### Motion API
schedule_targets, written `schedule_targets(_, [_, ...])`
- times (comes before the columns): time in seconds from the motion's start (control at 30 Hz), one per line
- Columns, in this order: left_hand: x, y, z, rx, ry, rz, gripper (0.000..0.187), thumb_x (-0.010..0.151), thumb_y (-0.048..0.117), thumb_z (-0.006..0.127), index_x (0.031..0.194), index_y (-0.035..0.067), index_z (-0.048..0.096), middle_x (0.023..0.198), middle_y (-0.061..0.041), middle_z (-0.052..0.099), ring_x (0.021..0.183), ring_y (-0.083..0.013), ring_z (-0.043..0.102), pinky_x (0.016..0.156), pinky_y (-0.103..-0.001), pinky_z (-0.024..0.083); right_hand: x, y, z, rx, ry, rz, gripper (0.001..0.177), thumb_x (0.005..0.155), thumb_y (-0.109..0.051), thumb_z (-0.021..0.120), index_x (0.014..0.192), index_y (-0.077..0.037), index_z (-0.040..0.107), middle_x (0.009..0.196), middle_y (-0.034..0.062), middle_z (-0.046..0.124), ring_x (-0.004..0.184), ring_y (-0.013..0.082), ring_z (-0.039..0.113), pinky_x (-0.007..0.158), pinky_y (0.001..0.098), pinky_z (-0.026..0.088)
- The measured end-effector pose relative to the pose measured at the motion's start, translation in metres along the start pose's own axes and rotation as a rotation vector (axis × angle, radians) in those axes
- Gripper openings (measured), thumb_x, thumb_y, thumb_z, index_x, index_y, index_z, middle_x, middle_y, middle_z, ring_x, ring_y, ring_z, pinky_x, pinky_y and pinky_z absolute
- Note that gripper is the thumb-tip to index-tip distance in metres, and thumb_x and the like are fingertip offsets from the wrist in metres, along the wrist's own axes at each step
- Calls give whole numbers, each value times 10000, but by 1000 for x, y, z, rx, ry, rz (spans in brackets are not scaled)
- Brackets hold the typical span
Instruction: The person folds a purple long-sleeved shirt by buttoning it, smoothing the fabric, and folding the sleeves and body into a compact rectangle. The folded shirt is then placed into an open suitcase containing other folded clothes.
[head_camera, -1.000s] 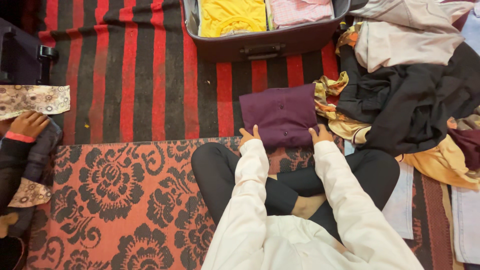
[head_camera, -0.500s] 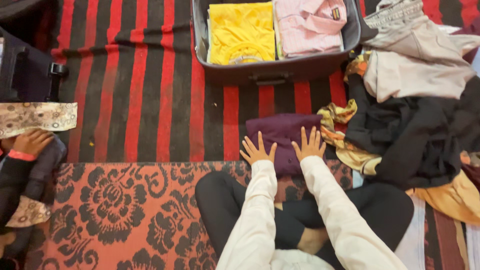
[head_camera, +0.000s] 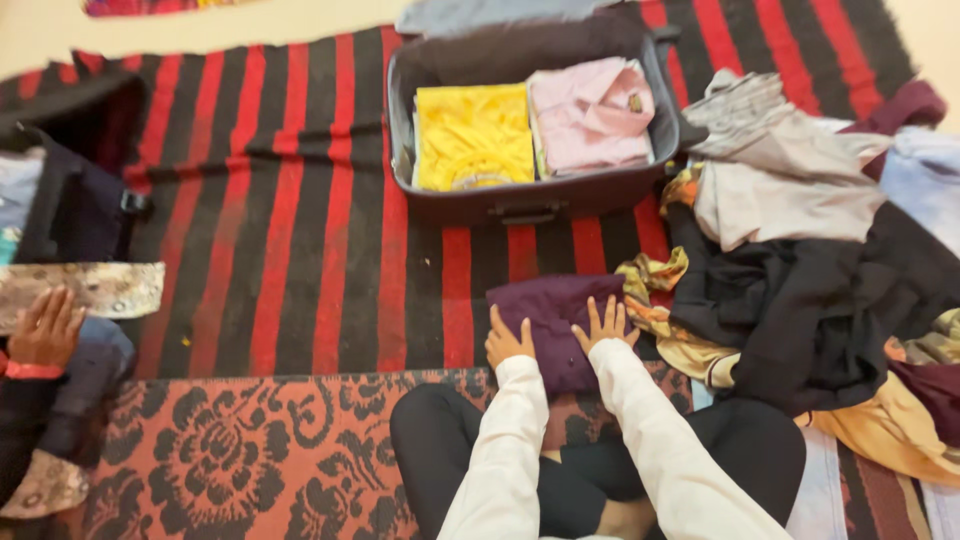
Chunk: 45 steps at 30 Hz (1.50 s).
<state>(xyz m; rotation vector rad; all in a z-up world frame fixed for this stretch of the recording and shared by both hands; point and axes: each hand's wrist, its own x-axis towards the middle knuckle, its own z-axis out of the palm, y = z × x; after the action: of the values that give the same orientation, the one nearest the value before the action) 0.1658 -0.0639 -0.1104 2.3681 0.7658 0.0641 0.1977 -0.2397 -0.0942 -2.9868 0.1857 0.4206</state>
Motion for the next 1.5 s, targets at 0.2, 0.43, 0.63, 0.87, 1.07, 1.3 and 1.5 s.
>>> schedule_targets(0.2, [33,1,-44,-333,-440,-506,1111,623,564,971,1422,-22,470,1302,-260,635,1149,-391,658,999,-469,530,-13,16,-34,116,-130,-73,728,926,-641,566,1571,-441,292,1718,23,147,1574,323,165,1146,635,329])
schedule_targets(0.43, [-5,35,-71,-645,-364,30,825,600,339,972,1261,-35,649,1186,-217,734,1069,-343,721,928,-390,559,-40,22,-42,814,-41,104,707,970,-746,368,1356,-250,691,1446,39,681,1339,281,618,1120,410,480])
schedule_targets(0.63, [-95,62,-135,-218,-194,973,626,757,84,754,1375,170,697,1039,-81,698,971,-333,680,844,-404,540,-16,42,-42,1913,-578,164,1123,828,-912,104,1587,-139,401,1477,140,553,1273,318,535,990,470,441])
schedule_targets(0.87, [-100,21,-64,284,52,1318,683,813,120,766,1467,229,606,892,-30,564,828,-242,589,737,-390,463,-8,60,-35,2009,-591,154,1057,855,-892,228,1593,-152,383,1536,113,511,1356,311,504,1108,487,409])
schedule_targets(1.07, [-108,-5,-48,518,-831,787,509,845,278,713,1347,240,635,1112,-81,655,1074,-313,638,915,-434,498,-60,91,-1,1911,-586,443,1153,740,-987,203,1592,-226,366,1566,60,491,1403,296,468,1096,521,365])
schedule_targets(1.3, [-59,-24,-31,153,-286,358,867,812,539,763,1533,282,358,1543,-171,366,1415,-390,371,1127,-567,356,-51,78,14,1602,-510,477,1138,736,-949,356,1601,-209,353,1568,40,486,1410,280,450,1116,511,327])
schedule_targets(1.5, [-57,-21,0,514,-468,190,1506,602,746,862,1653,281,-112,1709,-218,-107,1569,-455,-54,1185,-695,162,-62,50,20,1105,102,6,1023,718,-657,814,1439,-3,500,1359,223,654,1262,360,647,1053,410,500])
